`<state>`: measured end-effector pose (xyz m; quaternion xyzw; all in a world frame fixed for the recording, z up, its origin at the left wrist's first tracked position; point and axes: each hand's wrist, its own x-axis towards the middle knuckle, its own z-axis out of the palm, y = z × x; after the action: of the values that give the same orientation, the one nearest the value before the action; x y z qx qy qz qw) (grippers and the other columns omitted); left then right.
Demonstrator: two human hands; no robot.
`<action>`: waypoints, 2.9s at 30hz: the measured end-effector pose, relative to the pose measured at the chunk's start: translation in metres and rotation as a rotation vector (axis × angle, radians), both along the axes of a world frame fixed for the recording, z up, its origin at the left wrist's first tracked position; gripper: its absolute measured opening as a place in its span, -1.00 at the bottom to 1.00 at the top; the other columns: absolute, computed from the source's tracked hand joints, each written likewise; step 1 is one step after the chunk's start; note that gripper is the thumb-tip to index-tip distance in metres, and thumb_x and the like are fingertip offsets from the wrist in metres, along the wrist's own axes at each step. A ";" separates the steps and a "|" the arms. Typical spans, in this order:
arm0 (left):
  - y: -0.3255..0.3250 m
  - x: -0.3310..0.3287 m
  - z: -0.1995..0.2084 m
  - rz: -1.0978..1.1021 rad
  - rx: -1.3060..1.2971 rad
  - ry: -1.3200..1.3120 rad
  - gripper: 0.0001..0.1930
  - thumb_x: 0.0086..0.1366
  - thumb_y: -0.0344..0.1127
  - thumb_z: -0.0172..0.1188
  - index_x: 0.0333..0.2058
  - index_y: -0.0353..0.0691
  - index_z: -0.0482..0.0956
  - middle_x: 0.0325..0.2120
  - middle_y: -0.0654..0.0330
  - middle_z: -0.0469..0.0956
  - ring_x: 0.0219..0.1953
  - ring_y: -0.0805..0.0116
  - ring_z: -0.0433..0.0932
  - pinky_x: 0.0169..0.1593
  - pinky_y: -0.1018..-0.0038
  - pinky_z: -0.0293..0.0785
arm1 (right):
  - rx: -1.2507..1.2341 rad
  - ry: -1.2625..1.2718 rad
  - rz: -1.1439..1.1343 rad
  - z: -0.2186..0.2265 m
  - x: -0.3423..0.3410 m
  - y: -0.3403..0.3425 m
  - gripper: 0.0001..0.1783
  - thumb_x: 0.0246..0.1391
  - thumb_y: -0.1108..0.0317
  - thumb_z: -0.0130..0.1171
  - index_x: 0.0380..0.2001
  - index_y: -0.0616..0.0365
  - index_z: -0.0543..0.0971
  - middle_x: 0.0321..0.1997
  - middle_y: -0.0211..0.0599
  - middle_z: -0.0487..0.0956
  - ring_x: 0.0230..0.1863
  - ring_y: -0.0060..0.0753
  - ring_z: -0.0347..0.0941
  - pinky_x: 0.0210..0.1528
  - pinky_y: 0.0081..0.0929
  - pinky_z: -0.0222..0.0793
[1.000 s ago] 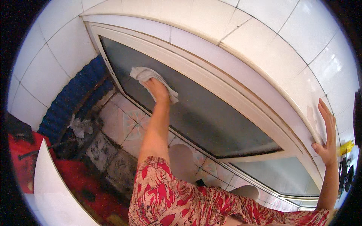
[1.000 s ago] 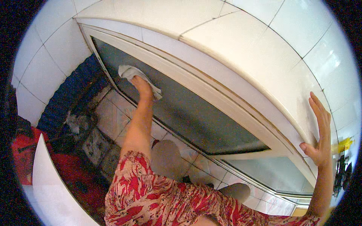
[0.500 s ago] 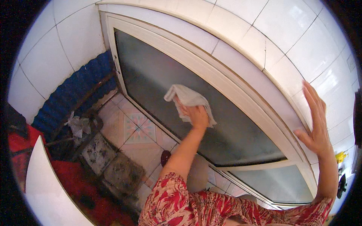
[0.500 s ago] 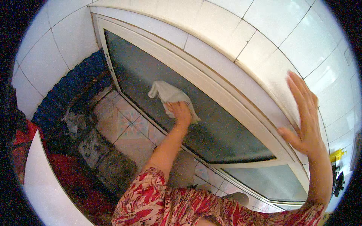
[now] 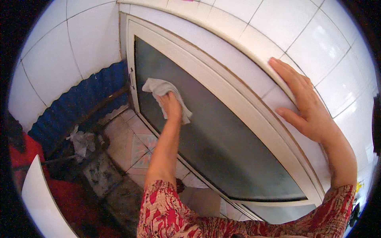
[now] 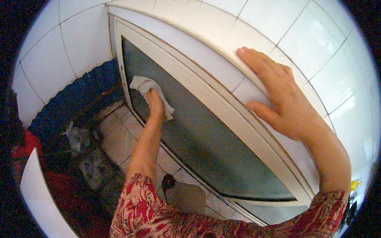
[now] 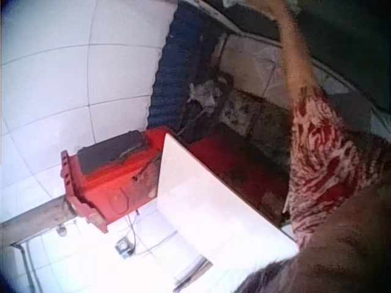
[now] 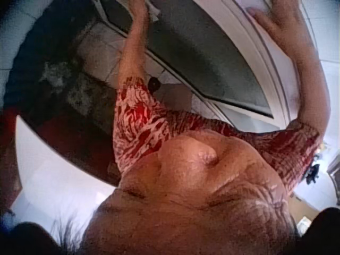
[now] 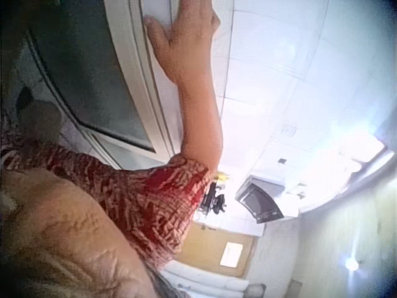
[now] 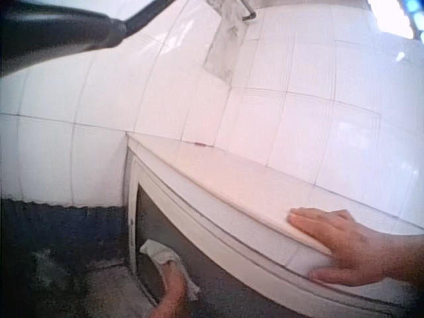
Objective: The person wipes down a white kitchen counter and a glass cabinet door using a cloth.
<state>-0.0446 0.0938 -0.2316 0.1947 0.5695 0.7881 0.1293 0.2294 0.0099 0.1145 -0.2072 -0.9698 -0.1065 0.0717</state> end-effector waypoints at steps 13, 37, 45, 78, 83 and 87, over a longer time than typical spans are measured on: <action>-0.009 0.048 -0.018 0.076 -0.033 0.720 -0.23 0.17 -0.18 0.05 0.32 -0.38 0.05 0.35 -0.26 -0.07 0.40 -0.30 -0.23 0.36 -0.13 -0.48 | 0.095 -0.090 -0.213 0.007 -0.008 -0.011 -0.08 -0.20 0.41 0.14 0.36 -0.01 0.19 0.46 -0.22 0.15 0.47 -0.12 0.02 0.48 -0.14 -0.10; 0.005 0.031 -0.038 0.048 -0.084 0.573 -0.43 0.31 -0.18 -0.07 0.20 -0.43 0.23 0.26 -0.18 0.16 0.26 -0.14 0.17 0.32 0.14 0.01 | 0.024 -0.004 -0.234 0.004 -0.009 -0.019 -0.14 0.01 0.12 0.18 0.37 0.09 0.16 0.45 -0.04 0.12 0.48 -0.05 -0.01 0.46 -0.08 -0.10; 0.038 -0.130 -0.010 -0.017 0.237 -0.232 -0.43 0.40 -0.14 -0.23 0.25 -0.45 0.16 0.31 -0.12 0.09 0.29 -0.10 0.14 0.34 0.23 0.00 | 0.057 -0.024 -0.328 0.017 -0.026 -0.027 -0.13 0.02 0.11 0.19 0.37 0.13 0.15 0.45 -0.04 0.11 0.48 -0.08 -0.02 0.47 -0.15 -0.12; -0.036 0.076 -0.194 -0.884 -0.965 0.169 -0.47 0.36 -0.32 -0.19 0.20 -0.59 0.15 0.27 -0.35 0.09 0.35 -0.23 0.01 0.41 0.08 -0.14 | 0.129 -0.064 -0.418 0.031 -0.062 -0.002 -0.12 0.06 0.12 0.16 0.40 0.07 0.08 0.48 -0.11 0.05 0.49 -0.16 -0.04 0.48 -0.14 -0.14; -0.024 0.066 -0.178 0.088 -0.304 -0.451 -0.48 0.40 -0.20 -0.20 0.14 -0.58 0.21 0.15 -0.28 0.27 0.19 -0.06 0.30 0.31 0.17 0.10 | 0.014 0.093 -0.389 0.019 -0.089 -0.002 -0.08 -0.05 0.17 0.17 0.36 0.30 0.12 0.43 0.01 0.14 0.46 -0.10 0.03 0.46 -0.19 -0.15; -0.020 -0.063 -0.168 -0.111 -0.087 -0.843 -0.44 0.42 -0.10 -0.20 0.26 -0.35 0.11 0.21 0.02 0.22 0.20 0.17 0.26 0.24 0.29 0.19 | -0.055 0.173 -0.321 0.015 -0.089 0.001 -0.06 -0.08 0.15 0.17 0.36 0.30 0.12 0.43 0.03 0.14 0.46 -0.10 0.02 0.47 -0.20 -0.17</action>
<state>-0.1072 0.0737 -0.3997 -0.1200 0.4880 0.7659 0.4012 0.1404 0.0113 0.1298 -0.3694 -0.9172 -0.0716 0.1312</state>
